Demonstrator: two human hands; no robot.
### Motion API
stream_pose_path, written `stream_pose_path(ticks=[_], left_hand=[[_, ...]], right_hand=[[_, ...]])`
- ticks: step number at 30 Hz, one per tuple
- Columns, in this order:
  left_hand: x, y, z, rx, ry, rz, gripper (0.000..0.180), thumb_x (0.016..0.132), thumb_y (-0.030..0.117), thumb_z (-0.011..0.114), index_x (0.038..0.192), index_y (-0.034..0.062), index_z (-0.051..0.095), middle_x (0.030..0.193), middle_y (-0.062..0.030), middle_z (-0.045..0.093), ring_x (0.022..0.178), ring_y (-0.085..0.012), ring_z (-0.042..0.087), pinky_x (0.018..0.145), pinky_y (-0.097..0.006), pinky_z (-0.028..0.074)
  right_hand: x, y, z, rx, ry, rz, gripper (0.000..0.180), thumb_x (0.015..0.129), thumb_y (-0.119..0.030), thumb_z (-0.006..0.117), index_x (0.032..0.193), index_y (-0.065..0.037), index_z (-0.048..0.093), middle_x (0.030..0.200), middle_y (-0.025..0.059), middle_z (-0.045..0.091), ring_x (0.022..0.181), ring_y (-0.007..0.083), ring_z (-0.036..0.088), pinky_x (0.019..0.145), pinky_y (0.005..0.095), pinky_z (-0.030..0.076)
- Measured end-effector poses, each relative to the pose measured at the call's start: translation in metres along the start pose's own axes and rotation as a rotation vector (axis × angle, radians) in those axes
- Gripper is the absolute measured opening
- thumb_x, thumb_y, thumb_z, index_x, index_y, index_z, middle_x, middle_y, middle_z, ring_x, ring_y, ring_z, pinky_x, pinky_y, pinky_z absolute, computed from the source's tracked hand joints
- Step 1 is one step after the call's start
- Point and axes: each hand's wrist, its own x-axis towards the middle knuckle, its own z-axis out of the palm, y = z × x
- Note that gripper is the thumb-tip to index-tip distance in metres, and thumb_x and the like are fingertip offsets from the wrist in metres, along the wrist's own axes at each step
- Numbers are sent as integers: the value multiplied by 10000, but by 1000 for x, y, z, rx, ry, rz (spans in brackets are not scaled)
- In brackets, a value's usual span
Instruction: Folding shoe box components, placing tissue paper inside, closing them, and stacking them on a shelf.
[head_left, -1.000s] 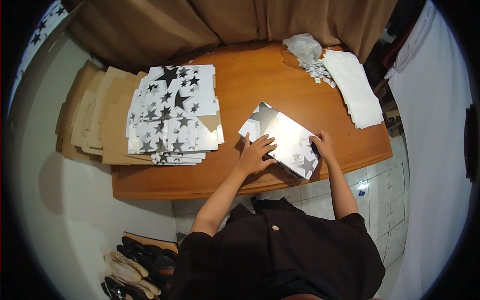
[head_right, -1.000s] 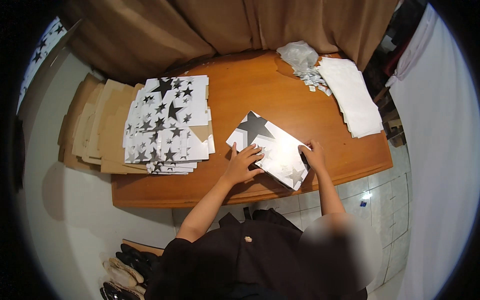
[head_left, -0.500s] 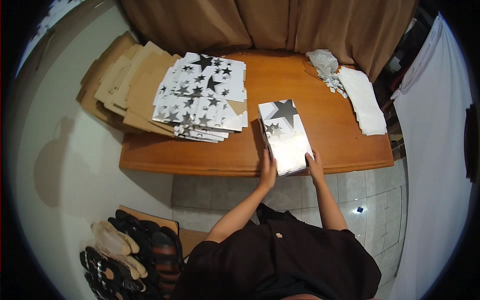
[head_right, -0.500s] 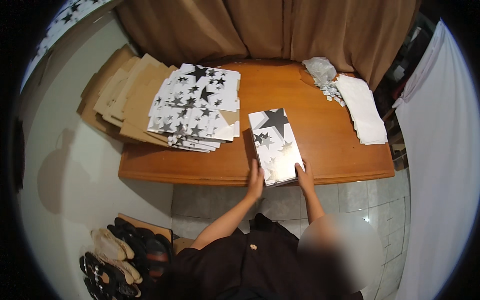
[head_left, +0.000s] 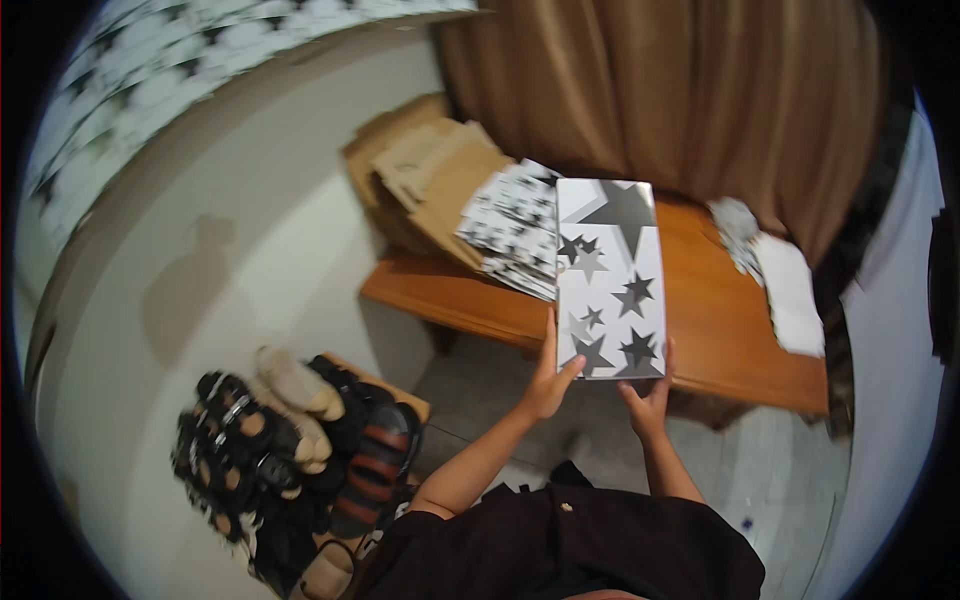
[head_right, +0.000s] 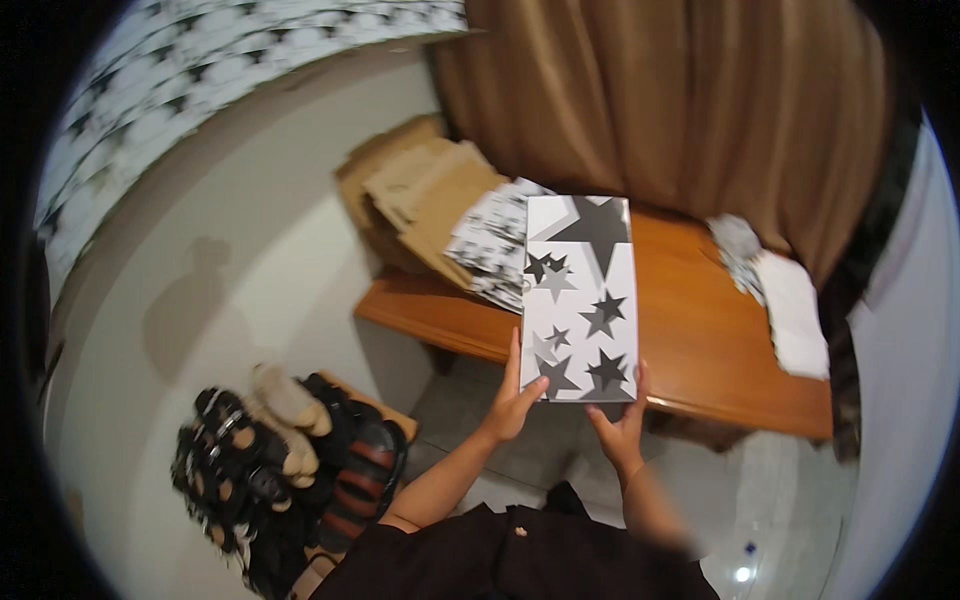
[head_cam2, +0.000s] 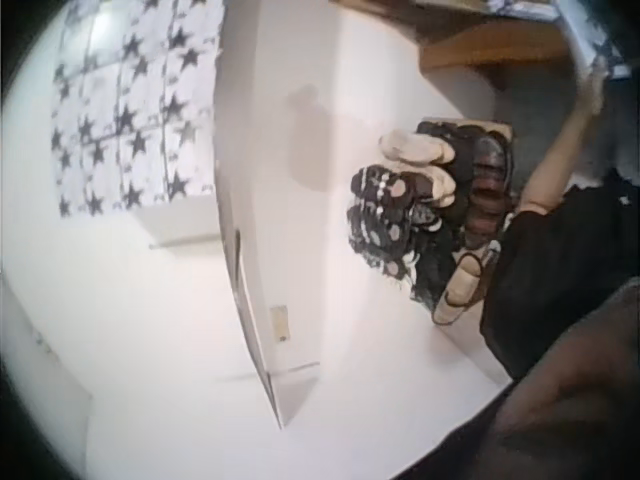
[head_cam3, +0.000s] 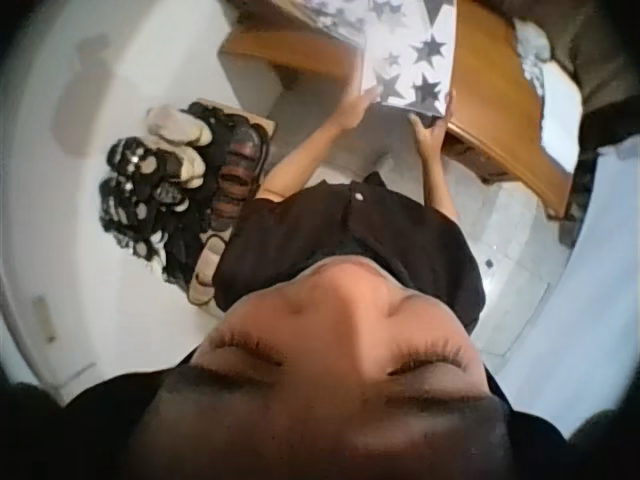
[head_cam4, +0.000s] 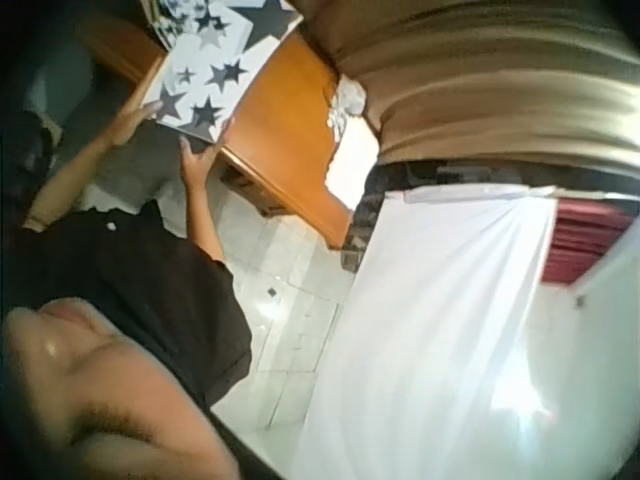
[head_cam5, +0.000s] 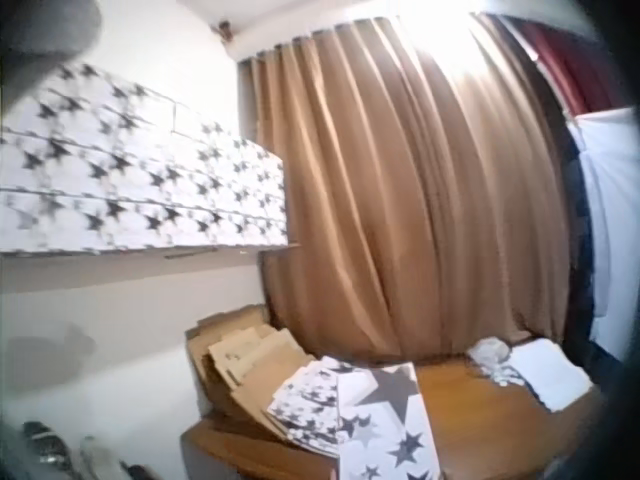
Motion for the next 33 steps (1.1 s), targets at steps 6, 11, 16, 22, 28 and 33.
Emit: stream_pose_path(ticks=[6,11,16,22,28,33], left_hand=[[-42,116,2,338,215,234,845,909,92,427,1377,77,-277,1499,-159,-15,1362,-215,103,1087,-327,104],[-68,186,33,611,241,505,1069,814,112,634,1371,63,-277,1492,-189,-146,1392,-265,-60,1103,-376,72],[-110,209,44,878,485,577,1139,757,145,723,1398,60,-216,1494,-201,-120,1394,-289,2,1104,-393,109],[-169,279,25,970,770,790,1174,721,165,772,1418,81,-168,1482,-141,102,1309,-253,274,1042,-372,293],[-201,357,31,1205,939,838,1059,732,270,766,1440,31,15,1479,-128,157,1294,-251,318,1031,-368,328],[-218,423,12,1289,840,913,1037,693,175,745,1448,60,45,1458,-176,176,1319,-281,277,1059,-380,263]], right_hand=[[38,-43,50,181,-201,-402,737,765,49,632,1324,-133,187,1384,190,258,1262,282,316,1034,426,249],[66,-79,94,484,-295,-641,649,816,16,605,1290,-125,184,1223,138,366,1134,218,381,976,385,291],[57,-120,126,668,-389,-691,684,826,-23,608,1326,-129,153,1209,133,375,1099,207,402,954,368,311],[28,-209,217,990,-599,-674,807,756,63,611,1361,-62,92,1273,163,305,1137,240,399,973,382,314],[10,-290,284,1221,-705,-734,815,791,40,581,1368,-108,25,1333,184,290,1205,261,362,1000,400,282],[12,-344,321,1230,-664,-733,825,757,85,574,1354,-146,54,1314,167,313,1180,251,388,967,385,329]])
